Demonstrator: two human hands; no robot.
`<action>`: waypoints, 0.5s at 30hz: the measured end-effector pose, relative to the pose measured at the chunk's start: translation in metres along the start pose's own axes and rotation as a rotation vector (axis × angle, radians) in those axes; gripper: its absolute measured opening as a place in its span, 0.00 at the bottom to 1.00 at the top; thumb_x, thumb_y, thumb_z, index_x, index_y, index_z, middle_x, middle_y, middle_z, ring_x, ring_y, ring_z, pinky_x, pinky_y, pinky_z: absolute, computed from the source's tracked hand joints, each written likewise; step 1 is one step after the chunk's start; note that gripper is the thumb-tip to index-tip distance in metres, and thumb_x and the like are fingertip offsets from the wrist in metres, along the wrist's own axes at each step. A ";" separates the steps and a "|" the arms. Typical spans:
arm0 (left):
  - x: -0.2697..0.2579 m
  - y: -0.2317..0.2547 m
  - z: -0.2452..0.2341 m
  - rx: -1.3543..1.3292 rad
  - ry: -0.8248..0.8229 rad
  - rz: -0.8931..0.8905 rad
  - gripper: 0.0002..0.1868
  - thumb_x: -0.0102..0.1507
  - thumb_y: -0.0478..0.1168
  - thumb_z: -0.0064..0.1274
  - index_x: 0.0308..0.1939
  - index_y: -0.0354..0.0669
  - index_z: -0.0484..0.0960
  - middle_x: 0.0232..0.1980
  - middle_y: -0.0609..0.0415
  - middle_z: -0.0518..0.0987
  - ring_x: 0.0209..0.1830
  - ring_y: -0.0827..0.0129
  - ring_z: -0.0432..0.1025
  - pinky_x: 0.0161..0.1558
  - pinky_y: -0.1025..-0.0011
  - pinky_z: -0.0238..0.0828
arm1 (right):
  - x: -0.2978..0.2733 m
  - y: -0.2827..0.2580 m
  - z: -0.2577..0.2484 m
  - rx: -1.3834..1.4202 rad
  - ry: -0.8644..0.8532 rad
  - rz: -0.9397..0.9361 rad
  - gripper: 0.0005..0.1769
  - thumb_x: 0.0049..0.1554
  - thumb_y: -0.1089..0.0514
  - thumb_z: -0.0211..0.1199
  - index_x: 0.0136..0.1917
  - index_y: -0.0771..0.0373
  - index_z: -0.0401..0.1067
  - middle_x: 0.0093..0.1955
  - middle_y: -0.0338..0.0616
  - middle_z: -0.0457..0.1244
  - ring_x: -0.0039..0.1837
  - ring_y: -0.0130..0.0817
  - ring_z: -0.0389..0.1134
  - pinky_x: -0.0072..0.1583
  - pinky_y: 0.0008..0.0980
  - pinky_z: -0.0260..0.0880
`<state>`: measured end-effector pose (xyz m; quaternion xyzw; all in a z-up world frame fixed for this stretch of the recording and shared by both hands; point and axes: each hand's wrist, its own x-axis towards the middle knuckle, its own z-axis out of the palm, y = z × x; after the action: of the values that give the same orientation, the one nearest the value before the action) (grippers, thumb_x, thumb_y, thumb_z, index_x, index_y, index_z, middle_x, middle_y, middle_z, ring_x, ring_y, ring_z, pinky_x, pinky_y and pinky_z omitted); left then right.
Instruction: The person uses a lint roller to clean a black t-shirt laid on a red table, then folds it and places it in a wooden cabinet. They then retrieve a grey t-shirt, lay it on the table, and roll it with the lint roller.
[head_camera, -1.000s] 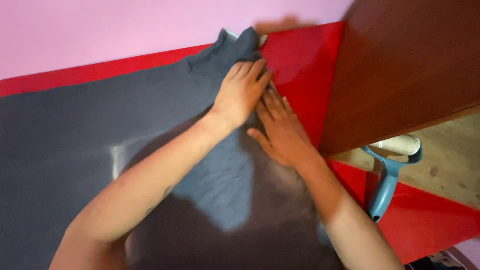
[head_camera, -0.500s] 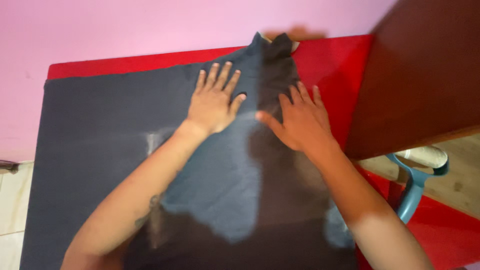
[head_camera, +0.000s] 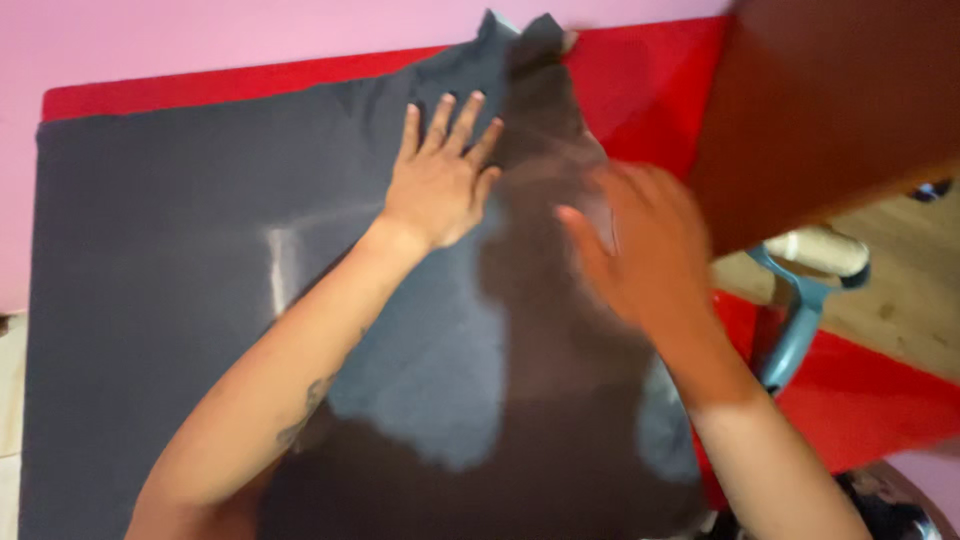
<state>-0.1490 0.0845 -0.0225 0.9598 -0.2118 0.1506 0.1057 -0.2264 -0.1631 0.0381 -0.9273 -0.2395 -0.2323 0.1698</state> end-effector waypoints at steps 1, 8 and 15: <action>-0.007 0.011 -0.001 -0.006 -0.033 0.058 0.31 0.71 0.55 0.40 0.77 0.49 0.65 0.82 0.45 0.55 0.82 0.46 0.46 0.76 0.39 0.32 | -0.024 -0.002 -0.022 0.033 0.032 0.077 0.15 0.62 0.51 0.69 0.52 0.65 0.74 0.47 0.54 0.67 0.54 0.56 0.67 0.57 0.51 0.64; -0.074 0.126 -0.011 -0.061 -0.119 0.402 0.31 0.68 0.57 0.41 0.72 0.47 0.69 0.78 0.46 0.61 0.80 0.50 0.51 0.76 0.40 0.38 | -0.135 0.031 -0.068 -0.722 0.367 0.266 0.32 0.56 0.44 0.69 0.58 0.70 0.61 0.48 0.63 0.62 0.49 0.61 0.64 0.52 0.50 0.64; -0.103 0.185 -0.017 -0.237 -0.023 0.409 0.37 0.66 0.62 0.40 0.74 0.44 0.65 0.77 0.42 0.61 0.78 0.45 0.50 0.74 0.43 0.35 | -0.166 0.031 -0.085 -0.168 0.158 0.647 0.28 0.69 0.60 0.56 0.80 0.66 0.58 0.61 0.70 0.65 0.60 0.70 0.67 0.59 0.60 0.66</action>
<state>-0.3237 -0.0370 -0.0155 0.8796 -0.4191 0.1320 0.1824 -0.3684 -0.2860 0.0181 -0.9450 0.1007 -0.2567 0.1758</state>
